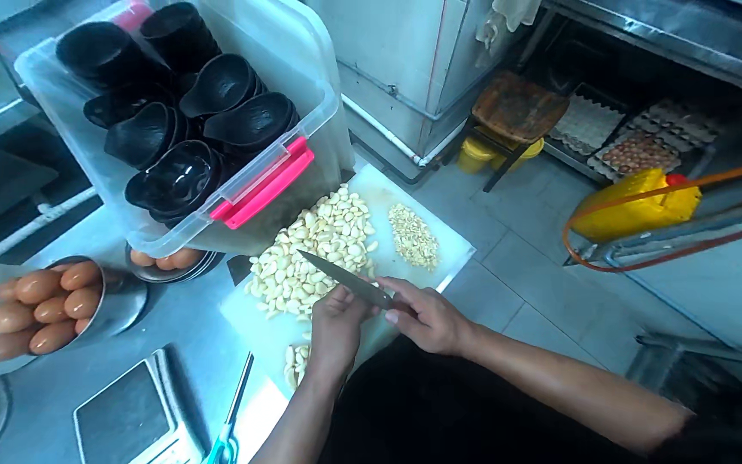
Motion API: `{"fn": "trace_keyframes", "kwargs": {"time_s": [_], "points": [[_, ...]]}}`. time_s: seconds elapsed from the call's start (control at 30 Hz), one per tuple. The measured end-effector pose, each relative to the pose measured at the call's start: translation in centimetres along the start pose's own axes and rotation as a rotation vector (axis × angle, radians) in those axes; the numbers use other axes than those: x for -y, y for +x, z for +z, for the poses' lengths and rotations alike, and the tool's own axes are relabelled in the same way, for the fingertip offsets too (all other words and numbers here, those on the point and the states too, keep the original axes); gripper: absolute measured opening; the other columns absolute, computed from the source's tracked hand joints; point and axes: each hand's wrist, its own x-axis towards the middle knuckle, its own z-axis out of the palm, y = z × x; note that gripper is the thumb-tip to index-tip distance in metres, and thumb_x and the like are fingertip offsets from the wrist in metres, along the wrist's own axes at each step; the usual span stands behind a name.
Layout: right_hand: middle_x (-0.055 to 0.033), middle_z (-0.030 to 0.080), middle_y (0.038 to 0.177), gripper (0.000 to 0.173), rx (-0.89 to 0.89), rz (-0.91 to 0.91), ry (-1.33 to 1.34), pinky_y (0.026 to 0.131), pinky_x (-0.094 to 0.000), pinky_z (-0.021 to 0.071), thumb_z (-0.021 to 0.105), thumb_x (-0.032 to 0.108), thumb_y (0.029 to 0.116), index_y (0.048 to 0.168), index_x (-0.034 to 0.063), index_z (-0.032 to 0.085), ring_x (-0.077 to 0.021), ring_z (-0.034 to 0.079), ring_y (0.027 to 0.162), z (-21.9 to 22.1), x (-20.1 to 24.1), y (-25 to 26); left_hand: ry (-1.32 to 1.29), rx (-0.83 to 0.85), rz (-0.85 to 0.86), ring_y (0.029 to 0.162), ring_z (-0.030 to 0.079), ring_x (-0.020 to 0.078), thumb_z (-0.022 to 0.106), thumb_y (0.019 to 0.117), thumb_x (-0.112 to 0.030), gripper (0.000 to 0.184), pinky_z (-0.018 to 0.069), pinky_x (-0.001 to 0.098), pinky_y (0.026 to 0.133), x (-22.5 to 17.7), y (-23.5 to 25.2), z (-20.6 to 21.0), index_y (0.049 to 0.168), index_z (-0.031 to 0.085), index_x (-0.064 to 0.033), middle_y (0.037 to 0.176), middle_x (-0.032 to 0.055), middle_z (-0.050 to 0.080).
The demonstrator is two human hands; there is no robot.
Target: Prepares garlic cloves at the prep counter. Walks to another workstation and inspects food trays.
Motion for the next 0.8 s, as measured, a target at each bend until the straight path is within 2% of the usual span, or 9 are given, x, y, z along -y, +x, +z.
{"fn": "trace_keyframes", "kwargs": {"time_s": [0.1,0.27,0.4,0.5,0.6,0.7,0.8], "points": [[-0.0023,0.058,0.068,0.048,-0.018,-0.006,0.011,0.054,-0.0303,0.0498,0.050,0.033,0.1066,0.148,0.0081,0.049,-0.0099,0.053,0.056,0.1,0.0,-0.1,-0.040,-0.012,-0.018,0.081,0.074,0.0251,0.058,0.0966,0.005,0.020,0.0633,0.0377,0.078,0.0,0.0,0.3,0.113,0.069,0.0070,0.097,0.0220,0.073],[-0.0020,0.057,0.068,0.048,-0.020,-0.006,0.030,0.054,-0.0296,0.0499,0.049,0.032,0.1072,0.149,0.0073,0.048,-0.0092,0.053,0.056,0.1,-0.1,-0.2,0.023,-0.017,0.037,0.079,0.073,0.0255,0.062,0.0959,0.003,0.016,0.0634,0.0384,0.078,0.1,-0.1,0.4,0.108,0.071,0.0057,0.091,0.0204,0.074],[-0.0012,0.057,0.068,0.046,-0.034,0.029,0.027,0.054,-0.0296,0.0500,0.047,0.033,0.1080,0.146,0.0075,0.050,-0.0087,0.053,0.056,0.3,-0.1,-0.1,0.130,-0.033,0.072,0.077,0.074,0.0251,0.061,0.0946,0.002,0.011,0.0640,0.0391,0.077,0.0,-0.4,0.7,0.099,0.071,0.0033,0.086,0.0169,0.074],[-0.0004,0.056,0.068,0.042,-0.040,0.113,0.074,0.054,-0.0309,0.0498,0.046,0.036,0.1080,0.140,0.0086,0.054,-0.0096,0.053,0.055,0.6,-0.4,0.2,0.292,-0.017,0.162,0.076,0.073,0.0205,0.063,0.0956,-0.002,0.011,0.0636,0.0358,0.074,0.3,-0.7,0.8,0.100,0.072,-0.0027,0.085,0.0095,0.074],[-0.0002,0.057,0.066,0.039,-0.063,0.231,0.133,0.052,-0.0306,0.0515,0.044,0.036,0.1082,0.135,0.0094,0.055,-0.0110,0.055,0.053,0.9,-0.6,0.6,0.408,-0.022,0.252,0.080,0.074,0.0161,0.066,0.0977,-0.006,0.015,0.0646,0.0325,0.076,0.5,-0.7,0.4,0.111,0.073,-0.0063,0.092,0.0045,0.076],[-0.0008,0.059,0.067,0.038,-0.083,0.341,0.147,0.051,-0.0310,0.0524,0.045,0.032,0.1071,0.137,0.0106,0.055,-0.0121,0.056,0.052,1.0,-0.8,0.8,0.635,-0.170,0.348,0.083,0.072,0.0101,0.067,0.0994,-0.015,0.020,0.0629,0.0304,0.077,-0.3,0.5,-1.7,0.117,0.071,-0.0080,0.100,0.0020,0.074],[-0.0018,0.062,0.070,0.038,-0.112,0.461,0.139,0.051,-0.0322,0.0539,0.045,0.031,0.1073,0.137,0.0112,0.056,-0.0135,0.058,0.052,0.9,-1.1,0.6,0.951,-0.243,0.374,0.104,0.069,0.0167,0.060,0.1035,-0.021,0.032,0.0604,0.0387,0.085,-1.9,1.6,-5.5,0.133,0.066,-0.0084,0.129,0.0082,0.067]]}}
